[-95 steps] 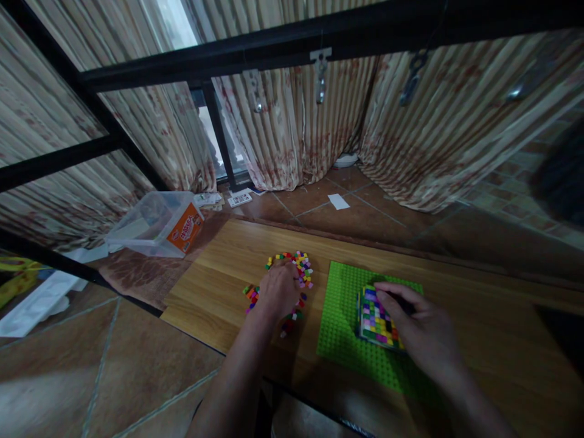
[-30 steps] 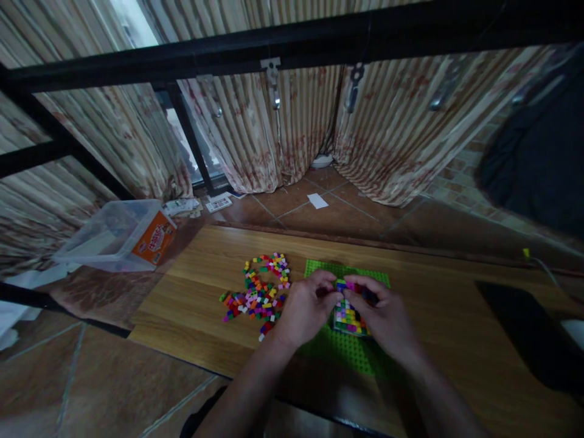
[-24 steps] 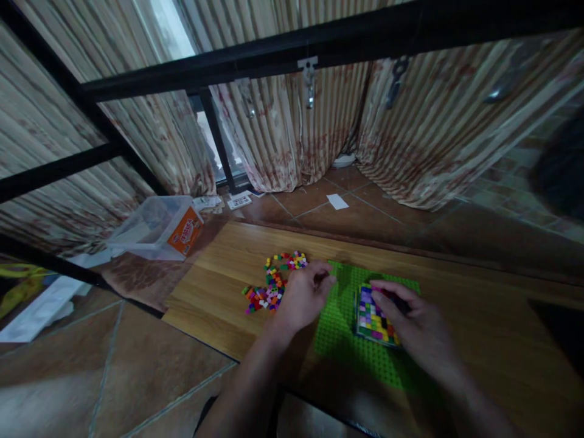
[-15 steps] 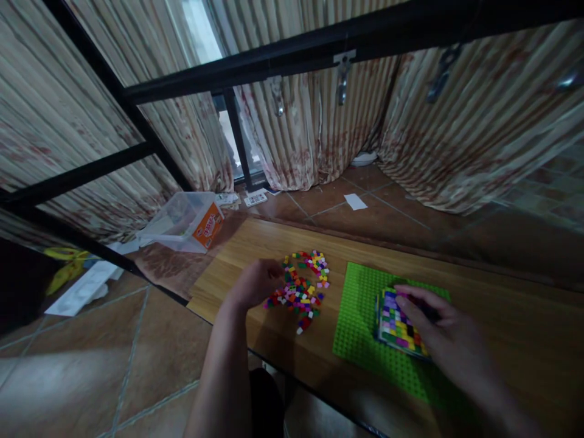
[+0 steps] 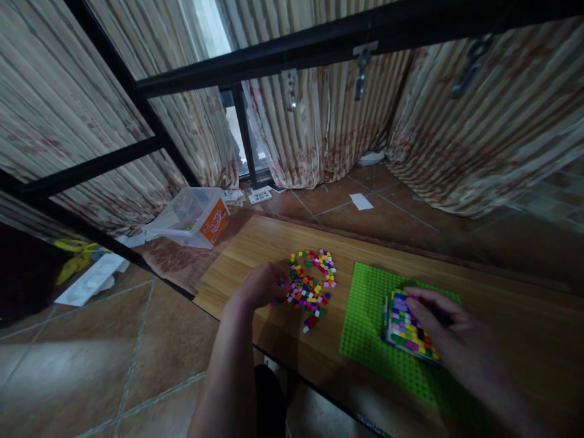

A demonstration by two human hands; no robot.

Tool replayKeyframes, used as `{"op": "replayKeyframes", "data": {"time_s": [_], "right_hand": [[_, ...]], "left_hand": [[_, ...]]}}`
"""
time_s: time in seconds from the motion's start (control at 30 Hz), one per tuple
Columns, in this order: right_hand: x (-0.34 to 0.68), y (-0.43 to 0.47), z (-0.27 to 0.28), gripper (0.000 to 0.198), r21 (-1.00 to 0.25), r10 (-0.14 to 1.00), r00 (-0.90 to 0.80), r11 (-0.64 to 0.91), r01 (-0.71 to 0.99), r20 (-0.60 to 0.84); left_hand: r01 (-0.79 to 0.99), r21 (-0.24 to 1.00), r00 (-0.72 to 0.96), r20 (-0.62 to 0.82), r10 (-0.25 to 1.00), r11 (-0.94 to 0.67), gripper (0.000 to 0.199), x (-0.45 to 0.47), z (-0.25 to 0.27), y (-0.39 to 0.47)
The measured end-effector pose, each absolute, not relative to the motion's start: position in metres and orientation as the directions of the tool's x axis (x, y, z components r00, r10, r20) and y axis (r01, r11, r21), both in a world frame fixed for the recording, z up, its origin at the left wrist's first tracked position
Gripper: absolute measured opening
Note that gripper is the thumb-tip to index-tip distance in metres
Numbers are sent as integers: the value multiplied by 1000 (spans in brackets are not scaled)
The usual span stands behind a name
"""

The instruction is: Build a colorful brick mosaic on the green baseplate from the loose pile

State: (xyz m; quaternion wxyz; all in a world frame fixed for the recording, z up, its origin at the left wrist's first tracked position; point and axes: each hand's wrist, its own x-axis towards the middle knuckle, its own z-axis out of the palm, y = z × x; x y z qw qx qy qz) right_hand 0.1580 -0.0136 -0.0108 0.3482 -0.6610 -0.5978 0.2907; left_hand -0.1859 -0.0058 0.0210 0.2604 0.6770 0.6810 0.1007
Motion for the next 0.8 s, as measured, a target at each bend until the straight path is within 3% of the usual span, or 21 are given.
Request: {"op": "replayKeyframes", "data": {"time_s": [0.17, 0.3, 0.47, 0.5, 0.63, 0.8], "right_hand": [[158, -13, -13, 45, -811, 994, 105, -43, 583, 23], [159, -12, -14, 43, -814, 995, 90, -12, 580, 50], [138, -27, 18, 27, -700, 900, 134, 221, 680, 415], [129, -32, 25, 24, -711, 891, 140, 241, 660, 432], [89, -40, 39, 24, -902, 964, 57, 221, 371, 259], [62, -27, 28, 23, -994, 995, 17, 102, 46, 103]], "left_hand": [[852, 519, 15, -163, 986, 73, 18, -185, 22, -5], [790, 612, 29, -111, 993, 45, 14, -181, 29, -5], [528, 849, 115, -50, 992, -18, 11, -156, 40, -6], [444, 895, 156, -36, 987, -38, 12, -147, 41, -6], [128, 991, 272, 2, 962, -38, 21, -113, 44, -9], [-14, 999, 316, 42, 948, -39, 22, -98, 45, -12]]}}
